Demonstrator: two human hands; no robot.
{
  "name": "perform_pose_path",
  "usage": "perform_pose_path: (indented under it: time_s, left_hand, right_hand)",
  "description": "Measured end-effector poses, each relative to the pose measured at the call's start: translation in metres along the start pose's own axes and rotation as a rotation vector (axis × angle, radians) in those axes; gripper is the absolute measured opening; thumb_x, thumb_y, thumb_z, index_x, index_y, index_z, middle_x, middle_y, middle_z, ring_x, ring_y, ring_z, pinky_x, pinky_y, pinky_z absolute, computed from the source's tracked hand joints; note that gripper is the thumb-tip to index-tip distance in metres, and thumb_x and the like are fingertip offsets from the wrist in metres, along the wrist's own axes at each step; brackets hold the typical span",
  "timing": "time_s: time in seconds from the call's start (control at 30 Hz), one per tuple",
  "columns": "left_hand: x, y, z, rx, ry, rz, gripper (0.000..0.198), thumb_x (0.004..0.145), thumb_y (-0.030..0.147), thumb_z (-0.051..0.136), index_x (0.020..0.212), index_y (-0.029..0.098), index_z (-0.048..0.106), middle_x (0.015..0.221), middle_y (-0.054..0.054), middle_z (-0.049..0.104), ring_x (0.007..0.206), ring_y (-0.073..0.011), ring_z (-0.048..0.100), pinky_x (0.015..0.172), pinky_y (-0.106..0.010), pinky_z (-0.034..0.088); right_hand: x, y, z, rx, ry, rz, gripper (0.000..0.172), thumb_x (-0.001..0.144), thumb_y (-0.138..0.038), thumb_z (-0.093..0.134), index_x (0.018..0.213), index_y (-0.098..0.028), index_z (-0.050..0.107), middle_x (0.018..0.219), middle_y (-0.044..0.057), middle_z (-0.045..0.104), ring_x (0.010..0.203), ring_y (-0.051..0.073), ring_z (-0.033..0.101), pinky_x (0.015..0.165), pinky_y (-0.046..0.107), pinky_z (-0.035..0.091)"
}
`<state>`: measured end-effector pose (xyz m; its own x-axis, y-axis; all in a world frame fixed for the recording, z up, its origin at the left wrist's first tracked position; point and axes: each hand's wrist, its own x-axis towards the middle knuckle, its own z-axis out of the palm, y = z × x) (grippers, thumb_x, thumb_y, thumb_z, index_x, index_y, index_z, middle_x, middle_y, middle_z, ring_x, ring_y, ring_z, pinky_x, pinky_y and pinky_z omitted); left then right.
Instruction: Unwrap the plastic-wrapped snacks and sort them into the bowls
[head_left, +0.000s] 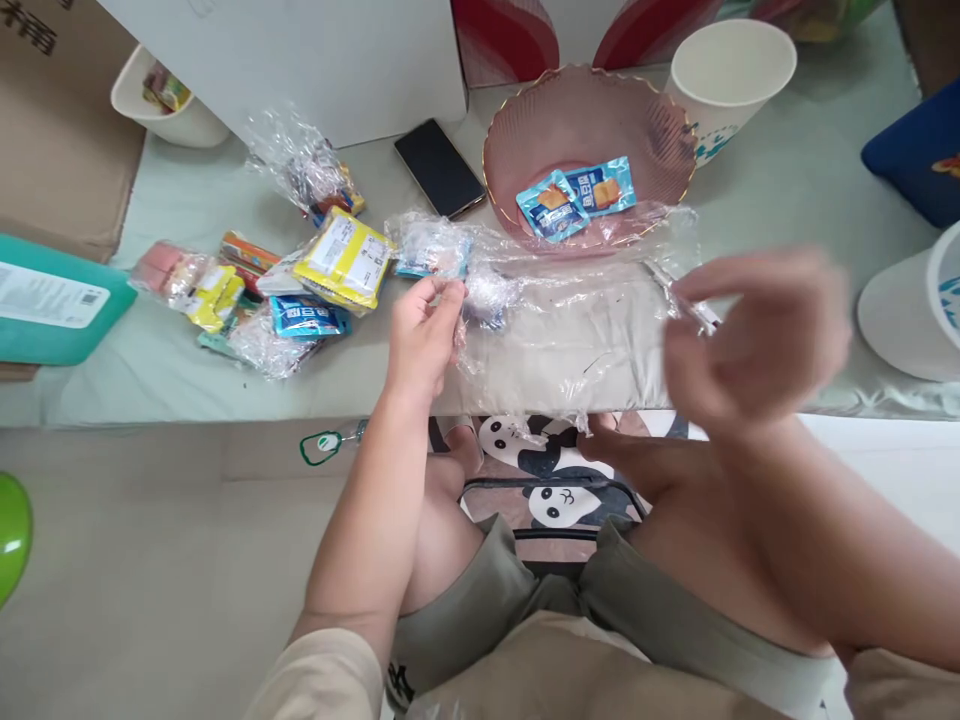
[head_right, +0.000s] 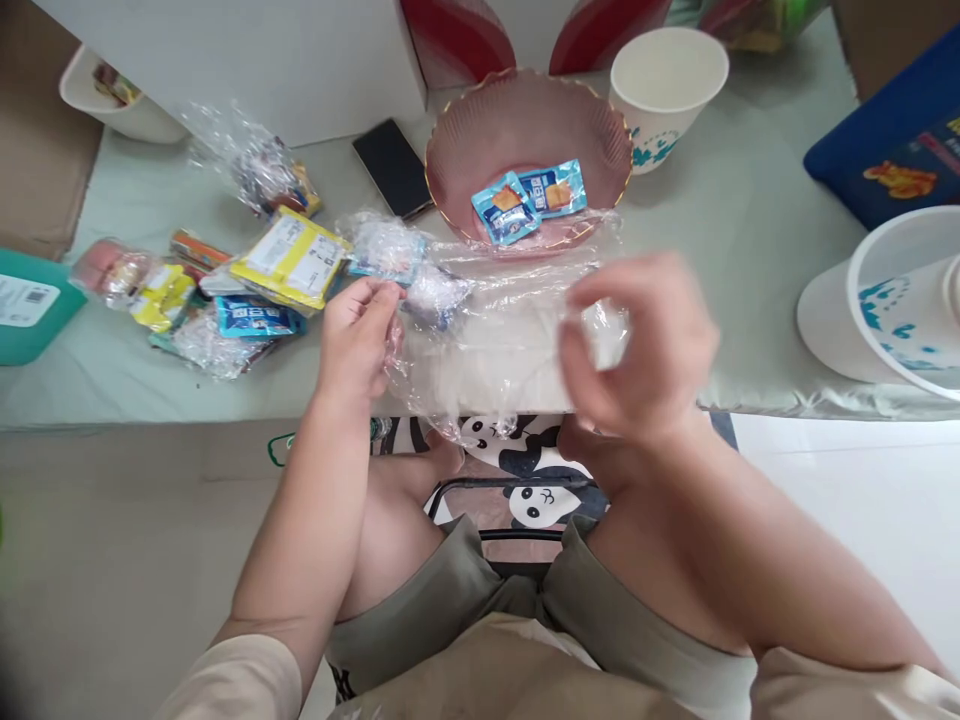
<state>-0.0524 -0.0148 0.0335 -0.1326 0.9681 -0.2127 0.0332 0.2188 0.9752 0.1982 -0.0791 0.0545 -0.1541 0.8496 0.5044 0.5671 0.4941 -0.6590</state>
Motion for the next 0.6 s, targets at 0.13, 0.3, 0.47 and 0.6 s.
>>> perform_pose_path:
  time_s: [0.13,0.3,0.47,0.6]
  left_hand:
    - [0.004,-0.004,-0.004,-0.001,0.019,0.032,0.020,0.095,0.025,0.062,0.075,0.023,0.058,0.039,0.010,0.035,0.028,-0.0060,0.027,0.028,-0.021,0.013]
    - [0.018,-0.014,-0.030,0.067,0.032,0.105,0.023,0.091,0.038,0.070,0.079,0.023,0.057,0.045,0.010,0.036,0.032,-0.0045,0.027,0.031,-0.023,0.012]
    - [0.030,-0.022,-0.059,0.295,0.353,0.297,0.020,0.089,0.037,0.069,0.079,0.024,0.058,0.048,0.008,0.041,0.041,-0.0093,0.039,0.041,-0.025,0.029]
    - [-0.001,-0.010,-0.064,0.430,0.090,0.819,0.031,0.092,0.056,0.062,0.095,0.026,0.066,0.083,-0.002,0.068,0.074,-0.0163,0.064,0.068,-0.032,0.054]
  right_hand:
    - [-0.009,-0.015,0.019,-0.159,-0.511,-0.393,0.052,0.092,-0.032,0.067,0.142,-0.026,0.053,0.140,0.013,0.064,0.116,0.031,0.067,0.099,0.050,0.053]
    - [-0.011,0.005,0.025,-0.414,-0.886,-0.058,0.036,0.088,-0.007,0.052,0.116,-0.021,0.068,0.107,0.007,0.075,0.079,0.021,0.069,0.064,0.032,0.043]
    - [-0.007,0.015,0.010,-0.260,-0.940,0.050,0.024,0.090,-0.012,0.047,0.094,-0.021,0.069,0.096,0.005,0.073,0.068,0.015,0.059,0.061,0.029,0.035]
    - [-0.004,0.019,0.001,-0.139,-0.861,0.098,0.021,0.093,-0.021,0.046,0.092,-0.021,0.068,0.090,0.006,0.072,0.072,0.017,0.060,0.066,0.030,0.041]
